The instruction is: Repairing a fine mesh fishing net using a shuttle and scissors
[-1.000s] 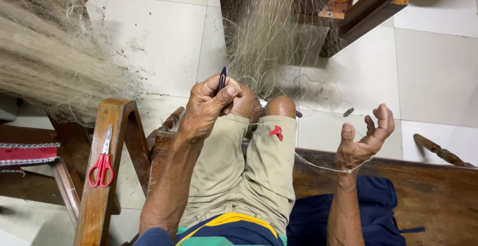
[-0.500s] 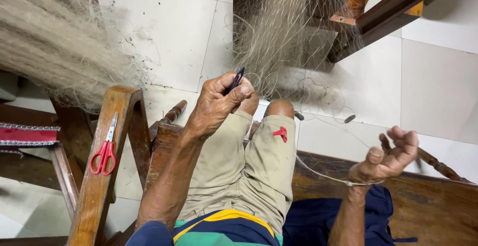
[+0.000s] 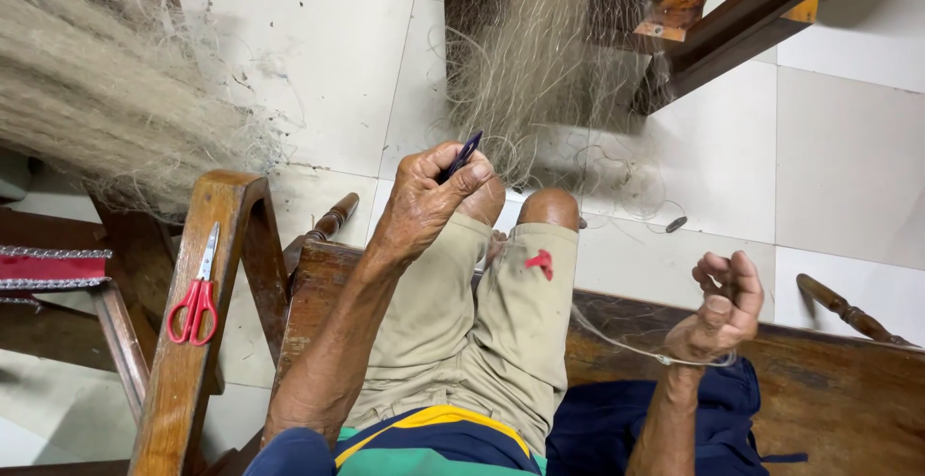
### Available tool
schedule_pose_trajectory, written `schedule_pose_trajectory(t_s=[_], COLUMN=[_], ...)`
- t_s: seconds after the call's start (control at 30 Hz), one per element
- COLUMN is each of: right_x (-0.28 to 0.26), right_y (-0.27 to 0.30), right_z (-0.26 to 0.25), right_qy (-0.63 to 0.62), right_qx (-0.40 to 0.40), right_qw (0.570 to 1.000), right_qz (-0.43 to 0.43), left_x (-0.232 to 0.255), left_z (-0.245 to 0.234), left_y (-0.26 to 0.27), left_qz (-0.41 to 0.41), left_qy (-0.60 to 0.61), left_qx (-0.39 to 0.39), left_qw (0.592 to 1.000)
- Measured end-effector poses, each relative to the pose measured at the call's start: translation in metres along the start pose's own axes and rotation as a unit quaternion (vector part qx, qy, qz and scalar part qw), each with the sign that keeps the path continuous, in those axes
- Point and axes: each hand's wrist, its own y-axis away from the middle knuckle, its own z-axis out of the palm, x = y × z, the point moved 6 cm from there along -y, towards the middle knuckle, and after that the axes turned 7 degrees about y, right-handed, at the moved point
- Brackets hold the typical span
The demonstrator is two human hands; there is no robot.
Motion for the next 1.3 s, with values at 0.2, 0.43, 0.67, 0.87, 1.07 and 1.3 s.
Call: schedule_pose_trajectory(t_s=[0.2, 0.43, 0.67, 0.87, 1.07, 1.3], right_x=[-0.008, 0.0, -0.001, -0.018, -0.045, 0.01], right_y=[0.008, -0.001, -0.022, -0.015, -0.018, 0.028], right_z=[0.01, -0.005, -0.031, -0.03, 0.0, -0.004], right_qy=[0.147, 0.282, 0.403, 0.35, 0.205, 0.082], right_qx=[-0.019, 0.043, 0.077, 0.085, 0.055, 0.09], right_qw=[0.984, 0.95, 0.891, 0.905, 0.972, 0.992], right_qz=[-0.102, -0.129, -0.193, -0.225, -0.104, 0.024], left_x=[-0.004, -0.007, -0.009, -0.014, -0.012, -0.019], left_z=[0.004, -0.002, -0.013, -0.028, -0.027, -0.046], left_y=[0.004, 0.004, 0.005, 0.002, 0.011, 0.02], left_qz=[-0.012, -0.013, -0.03, -0.026, -0.029, -0.073], left_qy=[-0.031, -0.036, -0.019, 0.001, 0.041, 0.016], left_qx=[0.002, 0.031, 0.075, 0.124, 0.107, 0.167], left_qw=[0.999, 0.999, 0.997, 0.992, 0.993, 0.983])
